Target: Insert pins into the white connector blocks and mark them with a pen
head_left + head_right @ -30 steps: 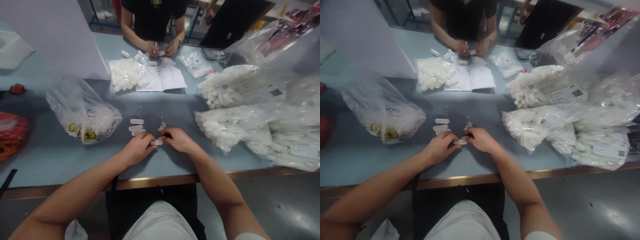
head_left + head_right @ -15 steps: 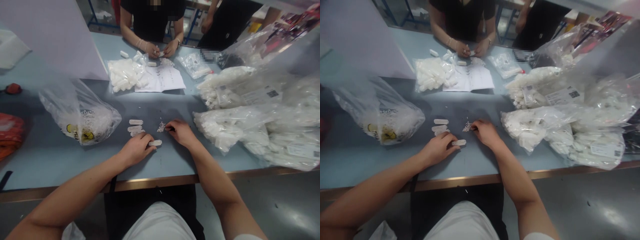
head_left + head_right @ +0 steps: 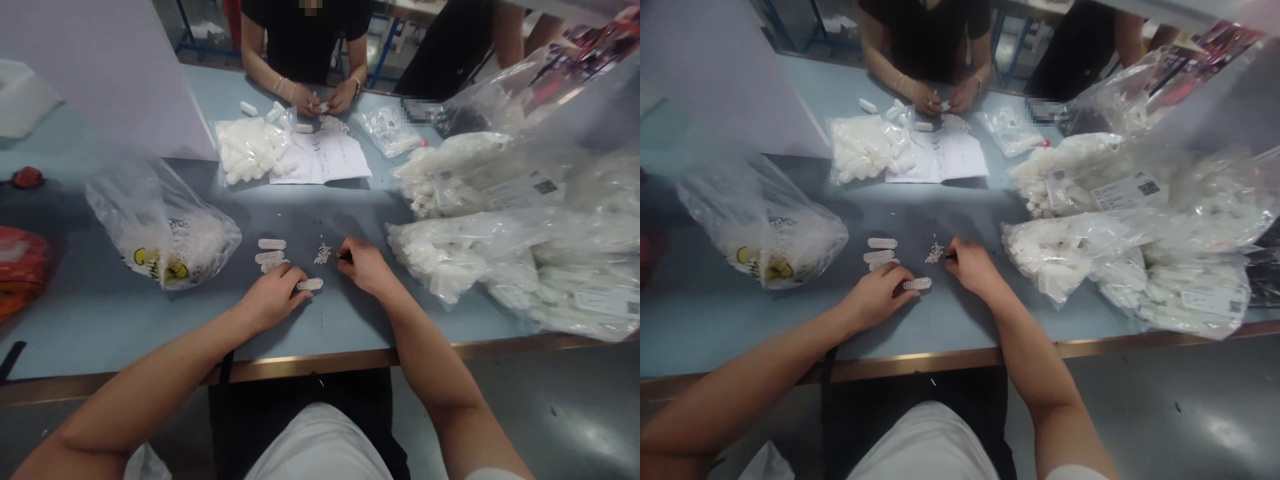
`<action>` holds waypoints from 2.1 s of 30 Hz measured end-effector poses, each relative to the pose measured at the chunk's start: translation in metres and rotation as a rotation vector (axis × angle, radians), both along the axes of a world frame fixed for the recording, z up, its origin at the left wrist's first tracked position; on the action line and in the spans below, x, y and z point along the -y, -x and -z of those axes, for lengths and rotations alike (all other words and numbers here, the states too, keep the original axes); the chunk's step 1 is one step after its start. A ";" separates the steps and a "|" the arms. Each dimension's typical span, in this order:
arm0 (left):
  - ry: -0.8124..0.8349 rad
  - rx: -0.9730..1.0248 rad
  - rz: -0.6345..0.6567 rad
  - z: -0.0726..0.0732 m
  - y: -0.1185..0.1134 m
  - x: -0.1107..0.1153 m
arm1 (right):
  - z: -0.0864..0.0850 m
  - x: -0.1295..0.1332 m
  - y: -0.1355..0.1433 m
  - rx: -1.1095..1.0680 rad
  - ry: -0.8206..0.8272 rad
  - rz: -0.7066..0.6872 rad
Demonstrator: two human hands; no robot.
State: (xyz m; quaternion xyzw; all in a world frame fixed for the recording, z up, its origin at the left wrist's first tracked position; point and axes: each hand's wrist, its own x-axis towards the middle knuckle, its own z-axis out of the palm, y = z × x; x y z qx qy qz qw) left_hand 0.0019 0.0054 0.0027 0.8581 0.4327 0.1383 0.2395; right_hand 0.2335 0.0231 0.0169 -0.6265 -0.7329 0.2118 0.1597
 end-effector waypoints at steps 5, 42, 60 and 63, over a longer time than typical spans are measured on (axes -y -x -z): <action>-0.015 -0.010 -0.002 0.000 0.001 -0.001 | -0.005 0.004 0.004 -0.245 0.012 -0.008; -0.097 0.029 0.117 0.004 0.000 0.005 | -0.003 0.009 0.024 -0.375 0.339 -0.274; 0.005 -0.019 -0.011 0.000 0.001 -0.001 | -0.008 -0.002 -0.008 -0.404 -0.004 0.066; 0.010 -0.026 -0.010 0.000 0.002 -0.002 | 0.000 -0.005 -0.008 -0.281 -0.091 0.030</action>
